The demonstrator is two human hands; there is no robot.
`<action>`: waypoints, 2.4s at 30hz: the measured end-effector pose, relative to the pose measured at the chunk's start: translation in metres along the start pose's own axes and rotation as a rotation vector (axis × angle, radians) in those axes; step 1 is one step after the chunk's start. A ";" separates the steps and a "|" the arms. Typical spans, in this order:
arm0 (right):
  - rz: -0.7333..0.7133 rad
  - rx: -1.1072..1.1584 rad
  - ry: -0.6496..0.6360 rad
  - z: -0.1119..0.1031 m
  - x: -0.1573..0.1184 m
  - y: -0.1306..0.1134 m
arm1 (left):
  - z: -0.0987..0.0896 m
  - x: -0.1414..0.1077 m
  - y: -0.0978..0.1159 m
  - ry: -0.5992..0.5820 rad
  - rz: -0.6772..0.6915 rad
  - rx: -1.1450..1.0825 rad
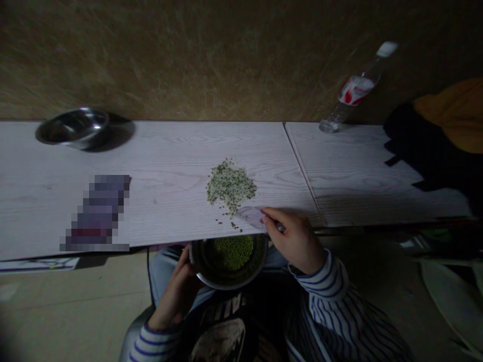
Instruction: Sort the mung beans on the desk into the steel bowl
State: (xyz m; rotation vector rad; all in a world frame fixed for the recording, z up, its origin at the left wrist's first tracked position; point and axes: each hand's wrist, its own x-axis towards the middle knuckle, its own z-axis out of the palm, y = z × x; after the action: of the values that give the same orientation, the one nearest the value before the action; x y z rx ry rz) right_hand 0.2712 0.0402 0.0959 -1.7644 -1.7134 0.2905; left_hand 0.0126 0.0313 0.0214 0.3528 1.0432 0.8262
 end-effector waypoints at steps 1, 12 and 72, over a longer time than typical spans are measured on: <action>0.001 0.003 0.004 0.000 0.000 0.000 | 0.000 0.000 0.000 0.001 -0.005 0.004; -0.010 -0.002 -0.036 0.000 -0.001 -0.005 | 0.000 -0.004 0.002 0.031 -0.001 0.022; 0.044 -0.002 -0.010 0.012 0.012 -0.005 | -0.002 -0.003 0.005 0.083 -0.018 0.016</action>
State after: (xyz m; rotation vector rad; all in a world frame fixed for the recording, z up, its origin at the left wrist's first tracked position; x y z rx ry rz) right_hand 0.2618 0.0546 0.0924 -1.8075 -1.6839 0.3172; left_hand 0.0084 0.0325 0.0255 0.3244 1.1286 0.8226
